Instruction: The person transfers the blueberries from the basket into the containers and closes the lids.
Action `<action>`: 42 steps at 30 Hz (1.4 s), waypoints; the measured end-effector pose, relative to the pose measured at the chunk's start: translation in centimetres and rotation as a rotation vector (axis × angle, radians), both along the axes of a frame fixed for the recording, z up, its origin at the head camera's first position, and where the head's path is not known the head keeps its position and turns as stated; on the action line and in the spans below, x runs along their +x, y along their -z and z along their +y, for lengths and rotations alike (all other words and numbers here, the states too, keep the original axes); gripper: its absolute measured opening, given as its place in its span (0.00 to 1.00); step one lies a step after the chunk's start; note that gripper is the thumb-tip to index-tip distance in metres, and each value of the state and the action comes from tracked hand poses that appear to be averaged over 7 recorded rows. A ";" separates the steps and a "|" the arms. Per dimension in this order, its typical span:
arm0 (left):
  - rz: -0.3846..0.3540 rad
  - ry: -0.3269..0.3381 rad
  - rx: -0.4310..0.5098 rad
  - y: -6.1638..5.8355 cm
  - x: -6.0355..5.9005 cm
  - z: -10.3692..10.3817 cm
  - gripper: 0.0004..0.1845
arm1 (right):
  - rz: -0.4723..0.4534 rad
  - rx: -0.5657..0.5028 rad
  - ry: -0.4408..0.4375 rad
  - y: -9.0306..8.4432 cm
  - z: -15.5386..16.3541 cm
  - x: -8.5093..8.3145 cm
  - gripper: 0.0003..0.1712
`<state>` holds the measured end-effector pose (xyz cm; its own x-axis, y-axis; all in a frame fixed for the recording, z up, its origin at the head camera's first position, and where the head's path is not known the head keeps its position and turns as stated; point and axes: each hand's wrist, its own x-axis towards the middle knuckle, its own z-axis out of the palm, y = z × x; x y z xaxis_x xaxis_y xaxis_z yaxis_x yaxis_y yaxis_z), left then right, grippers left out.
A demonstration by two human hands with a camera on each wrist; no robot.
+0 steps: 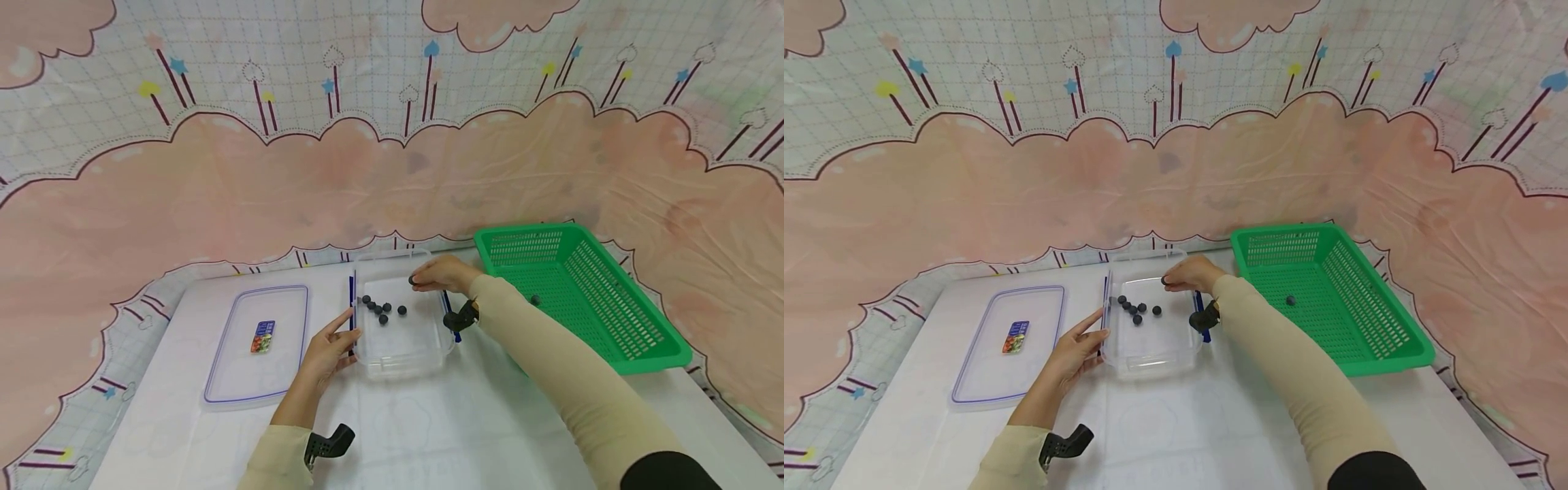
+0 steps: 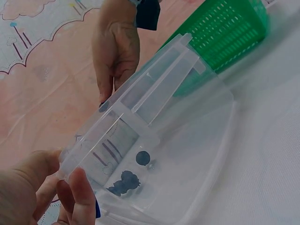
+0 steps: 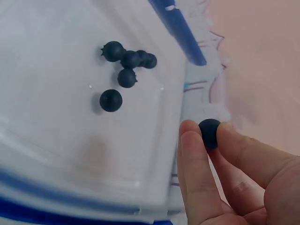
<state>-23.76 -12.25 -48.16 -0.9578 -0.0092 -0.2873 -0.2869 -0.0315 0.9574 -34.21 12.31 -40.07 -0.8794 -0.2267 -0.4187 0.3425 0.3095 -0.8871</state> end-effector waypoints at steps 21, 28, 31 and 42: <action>0.022 -0.008 0.007 -0.3 0.2 -0.1 0.30 | 0.046 0.333 0.100 4.1 -5.2 -1.5 0.12; 0.028 -0.012 0.013 -0.2 0.3 0.1 0.30 | 0.054 0.499 0.090 6.4 -5.3 -2.5 0.12; 0.028 -0.013 0.015 -0.2 0.4 0.2 0.30 | 0.080 0.523 0.077 7.4 -5.1 -2.9 0.08; 0.033 -0.014 0.009 -0.1 0.3 0.1 0.30 | 0.294 0.568 -0.023 3.9 -4.6 -0.3 0.14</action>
<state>-23.45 -12.12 -48.10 -0.9665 -0.0201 -0.2560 -0.2549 -0.0438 0.9660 -34.46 7.74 -43.99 -0.9732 -0.0606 -0.2216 0.0977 0.7638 -0.6381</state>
